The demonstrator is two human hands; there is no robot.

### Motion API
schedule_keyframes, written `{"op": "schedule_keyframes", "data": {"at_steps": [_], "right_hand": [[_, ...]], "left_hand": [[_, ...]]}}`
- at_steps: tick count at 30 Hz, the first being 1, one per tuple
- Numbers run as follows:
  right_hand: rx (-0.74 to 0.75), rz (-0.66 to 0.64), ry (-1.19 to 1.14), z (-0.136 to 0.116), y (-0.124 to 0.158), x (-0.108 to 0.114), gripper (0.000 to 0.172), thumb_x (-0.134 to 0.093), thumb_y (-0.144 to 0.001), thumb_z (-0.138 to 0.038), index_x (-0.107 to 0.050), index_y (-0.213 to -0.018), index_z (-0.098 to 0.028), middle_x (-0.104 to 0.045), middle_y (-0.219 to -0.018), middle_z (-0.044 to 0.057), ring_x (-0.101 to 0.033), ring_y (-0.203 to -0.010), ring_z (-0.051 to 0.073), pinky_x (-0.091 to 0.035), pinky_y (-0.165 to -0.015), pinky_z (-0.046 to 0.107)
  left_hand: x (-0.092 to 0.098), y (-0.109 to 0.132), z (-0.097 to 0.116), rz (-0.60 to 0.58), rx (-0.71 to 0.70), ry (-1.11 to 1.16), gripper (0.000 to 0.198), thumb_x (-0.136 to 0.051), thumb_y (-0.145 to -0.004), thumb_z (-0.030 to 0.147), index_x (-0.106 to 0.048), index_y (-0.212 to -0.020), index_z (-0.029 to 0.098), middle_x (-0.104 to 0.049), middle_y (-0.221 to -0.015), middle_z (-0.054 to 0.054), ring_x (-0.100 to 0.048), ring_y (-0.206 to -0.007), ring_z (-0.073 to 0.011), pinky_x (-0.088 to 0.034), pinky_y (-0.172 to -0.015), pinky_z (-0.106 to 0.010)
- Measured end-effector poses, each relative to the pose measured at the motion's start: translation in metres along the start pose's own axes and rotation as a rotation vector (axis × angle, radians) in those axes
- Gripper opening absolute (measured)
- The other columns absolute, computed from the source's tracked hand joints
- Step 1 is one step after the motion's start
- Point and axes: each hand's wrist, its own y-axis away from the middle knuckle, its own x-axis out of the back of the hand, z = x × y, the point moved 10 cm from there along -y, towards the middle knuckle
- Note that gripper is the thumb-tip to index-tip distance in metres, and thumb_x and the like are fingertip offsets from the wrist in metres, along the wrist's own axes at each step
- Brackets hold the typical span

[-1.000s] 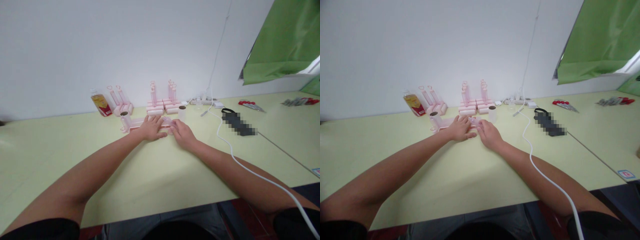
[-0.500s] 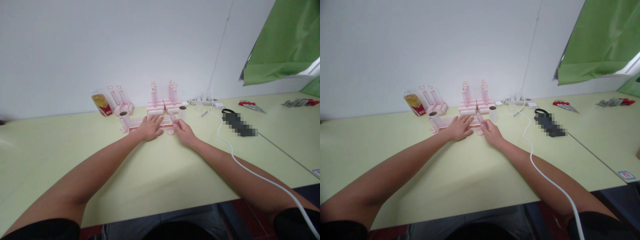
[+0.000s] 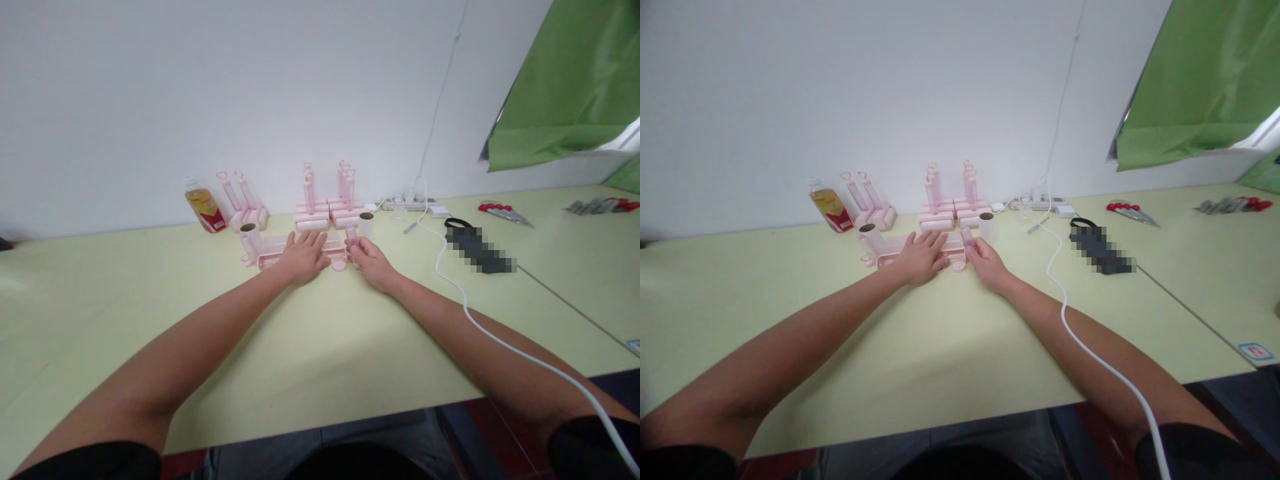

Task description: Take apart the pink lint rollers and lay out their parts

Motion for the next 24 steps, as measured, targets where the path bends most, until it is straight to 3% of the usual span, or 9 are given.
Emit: {"op": "schedule_keyframes", "data": {"at_steps": [5,11,18,24], "right_hand": [[-0.051,0.016,-0.065,0.008,0.000,0.003,0.032,-0.056,-0.087,-0.052,-0.057,-0.103,-0.025,-0.060,-0.091,0.000,-0.054,-0.076,0.014,-0.045,-0.065,0.026],[-0.134,0.106,-0.162,0.010,0.004,0.011,0.030,-0.060,-0.084,-0.052,-0.056,-0.098,-0.025,-0.061,-0.107,0.003,-0.059,-0.088,0.014,-0.050,-0.073,0.028],[-0.167,0.110,-0.169,0.008,0.006,0.008,0.033,-0.061,-0.083,-0.052,-0.054,-0.097,-0.024,-0.058,-0.120,0.005,-0.061,-0.098,0.016,-0.053,-0.078,0.030],[-0.202,0.058,-0.239,0.016,0.006,0.002,0.032,-0.063,-0.083,-0.052,-0.057,-0.100,-0.025,-0.062,-0.109,0.004,-0.064,-0.096,0.017,-0.055,-0.077,0.030]], "left_hand": [[0.012,0.014,0.036,0.076,0.036,0.035,0.067,-0.023,-0.097,0.054,-0.026,-0.152,0.016,-0.026,-0.159,-0.014,-0.022,-0.146,-0.0330,-0.016,-0.116,-0.056],[0.012,0.040,0.078,0.041,0.024,0.126,0.071,-0.027,-0.096,0.057,-0.024,-0.153,0.014,-0.024,-0.159,-0.017,-0.021,-0.147,-0.0338,-0.018,-0.116,-0.054],[-0.011,0.052,0.075,-0.131,0.057,0.230,0.082,-0.027,-0.093,0.065,-0.019,-0.153,0.010,-0.019,-0.159,-0.023,-0.020,-0.147,-0.0375,-0.019,-0.115,-0.053],[-0.013,0.047,0.066,-0.091,0.068,0.238,0.083,-0.028,-0.093,0.065,-0.021,-0.152,0.008,-0.021,-0.158,-0.024,-0.019,-0.148,-0.0364,-0.017,-0.115,-0.055]]}}
